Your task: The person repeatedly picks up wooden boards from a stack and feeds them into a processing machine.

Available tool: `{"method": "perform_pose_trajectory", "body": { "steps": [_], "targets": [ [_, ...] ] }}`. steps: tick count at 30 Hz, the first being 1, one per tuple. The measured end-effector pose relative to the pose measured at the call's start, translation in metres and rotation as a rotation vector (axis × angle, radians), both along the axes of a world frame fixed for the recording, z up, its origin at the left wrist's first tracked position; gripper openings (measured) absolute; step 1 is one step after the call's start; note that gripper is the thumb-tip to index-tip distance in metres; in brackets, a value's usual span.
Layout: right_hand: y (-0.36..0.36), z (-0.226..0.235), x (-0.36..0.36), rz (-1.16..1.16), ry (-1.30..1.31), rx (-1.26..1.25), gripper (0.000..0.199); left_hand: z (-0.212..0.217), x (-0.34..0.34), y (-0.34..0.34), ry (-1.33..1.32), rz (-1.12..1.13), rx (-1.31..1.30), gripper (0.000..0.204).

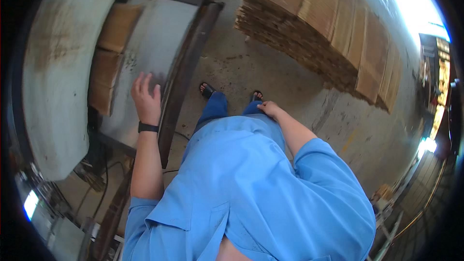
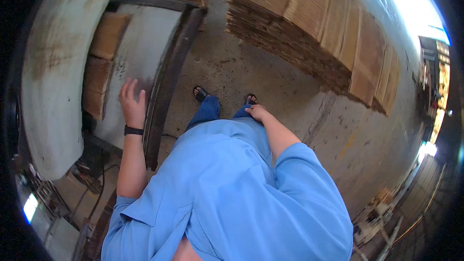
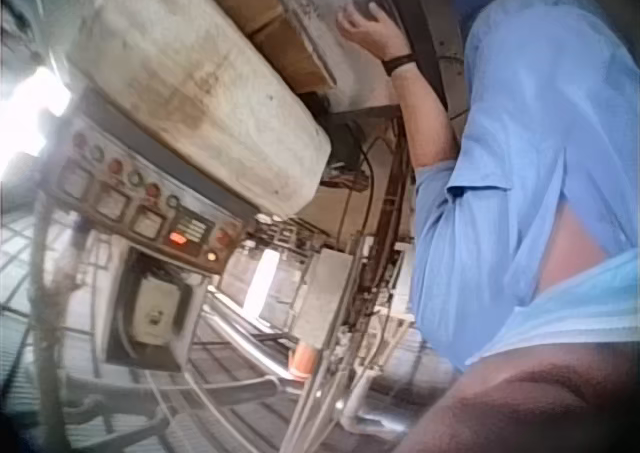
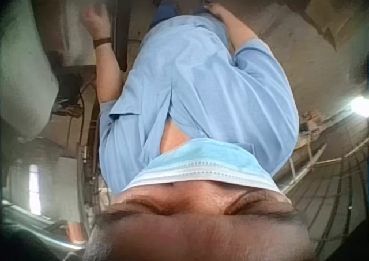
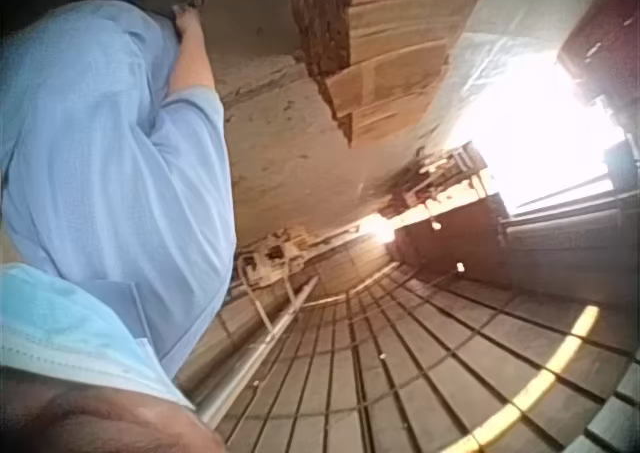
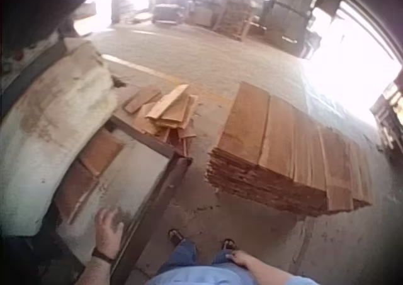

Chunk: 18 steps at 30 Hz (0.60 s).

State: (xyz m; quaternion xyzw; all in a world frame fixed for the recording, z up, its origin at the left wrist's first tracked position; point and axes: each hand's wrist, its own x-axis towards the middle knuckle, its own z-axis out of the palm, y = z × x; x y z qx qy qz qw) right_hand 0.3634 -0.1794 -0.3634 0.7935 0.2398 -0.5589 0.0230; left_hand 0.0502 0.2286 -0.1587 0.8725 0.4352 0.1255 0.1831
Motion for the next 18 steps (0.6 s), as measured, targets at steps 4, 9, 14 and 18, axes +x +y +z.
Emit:
{"method": "perform_pose_trajectory", "body": {
  "steps": [4, 9, 14, 18],
  "targets": [
    [-0.051, -0.026, -0.042, -0.089, -0.042, -0.051, 0.069, 0.018, 0.053, -0.061, -0.034, -0.269, -0.102, 0.041],
    [-0.131, -0.069, -0.049, -0.193, 0.134, -0.27, 0.09, 0.01, 0.11, -0.129, 0.077, -0.446, -0.346, 0.038],
    [-0.2, -0.028, -0.047, -0.423, 0.246, -0.099, 0.093, 0.002, 0.148, -0.204, 0.139, -0.456, -0.381, 0.035],
    [-0.301, -0.015, -0.014, -0.692, 0.267, 0.136, 0.077, -0.026, 0.198, -0.281, 0.056, -0.554, -0.462, 0.034]
  ]
}}
